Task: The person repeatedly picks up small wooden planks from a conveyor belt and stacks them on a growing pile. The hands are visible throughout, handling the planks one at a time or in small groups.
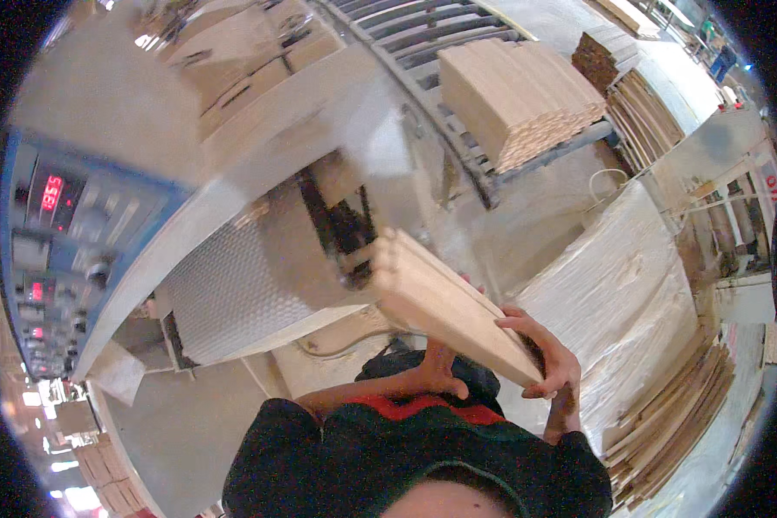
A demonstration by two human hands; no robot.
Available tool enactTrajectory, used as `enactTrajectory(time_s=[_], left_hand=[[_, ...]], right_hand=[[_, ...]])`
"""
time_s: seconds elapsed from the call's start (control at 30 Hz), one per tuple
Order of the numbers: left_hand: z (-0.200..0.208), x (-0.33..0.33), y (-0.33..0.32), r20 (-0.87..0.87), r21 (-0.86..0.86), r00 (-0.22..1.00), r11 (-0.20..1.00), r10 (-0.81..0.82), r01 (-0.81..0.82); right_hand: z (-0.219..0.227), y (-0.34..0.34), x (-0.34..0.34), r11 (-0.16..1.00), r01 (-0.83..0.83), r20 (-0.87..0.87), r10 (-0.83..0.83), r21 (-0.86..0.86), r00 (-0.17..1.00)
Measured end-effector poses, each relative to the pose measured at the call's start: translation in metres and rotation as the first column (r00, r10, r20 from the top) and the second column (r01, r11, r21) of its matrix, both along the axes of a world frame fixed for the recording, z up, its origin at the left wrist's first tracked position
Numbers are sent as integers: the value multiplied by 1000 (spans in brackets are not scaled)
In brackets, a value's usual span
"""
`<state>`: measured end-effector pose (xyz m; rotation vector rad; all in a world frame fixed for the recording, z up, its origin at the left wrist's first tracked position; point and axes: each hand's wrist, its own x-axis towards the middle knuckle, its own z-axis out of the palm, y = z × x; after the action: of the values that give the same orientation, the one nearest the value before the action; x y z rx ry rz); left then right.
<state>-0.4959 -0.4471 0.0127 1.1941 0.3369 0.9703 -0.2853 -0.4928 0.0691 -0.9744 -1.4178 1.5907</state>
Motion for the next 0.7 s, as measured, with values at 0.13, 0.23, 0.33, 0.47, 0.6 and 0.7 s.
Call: enactTrajectory(time_s=[0.13, 0.23, 0.33, 0.47, 0.6, 0.7], left_hand=[[-3, -99, -24, 85, -311, 991, 948, 99, -68], [-28, -162, 3, 94, -562, 913, 778, 398, -281], [-72, -227, 53, 65, -592, 814, 679, 578, -435], [-114, -289, 61, 205, -664, 762, 659, 615, -353], [-151, -315, 45, 345, -709, 693, 660, 633, -249], [-162, -321, 36, 387, -727, 657, 653, 646, -213]], right_hand=[[1, 6, -103, 950, -176, 374, 70, 256, 925], [-17, 15, -199, 953, -105, 503, -55, 284, 862], [-33, 40, -305, 978, 78, 697, -194, 195, 691], [-58, 80, -415, 928, 312, 777, -348, 206, 524], [-79, 94, -468, 898, 258, 790, -437, 357, 429], [-77, 111, -486, 936, 247, 853, -334, 250, 402]])
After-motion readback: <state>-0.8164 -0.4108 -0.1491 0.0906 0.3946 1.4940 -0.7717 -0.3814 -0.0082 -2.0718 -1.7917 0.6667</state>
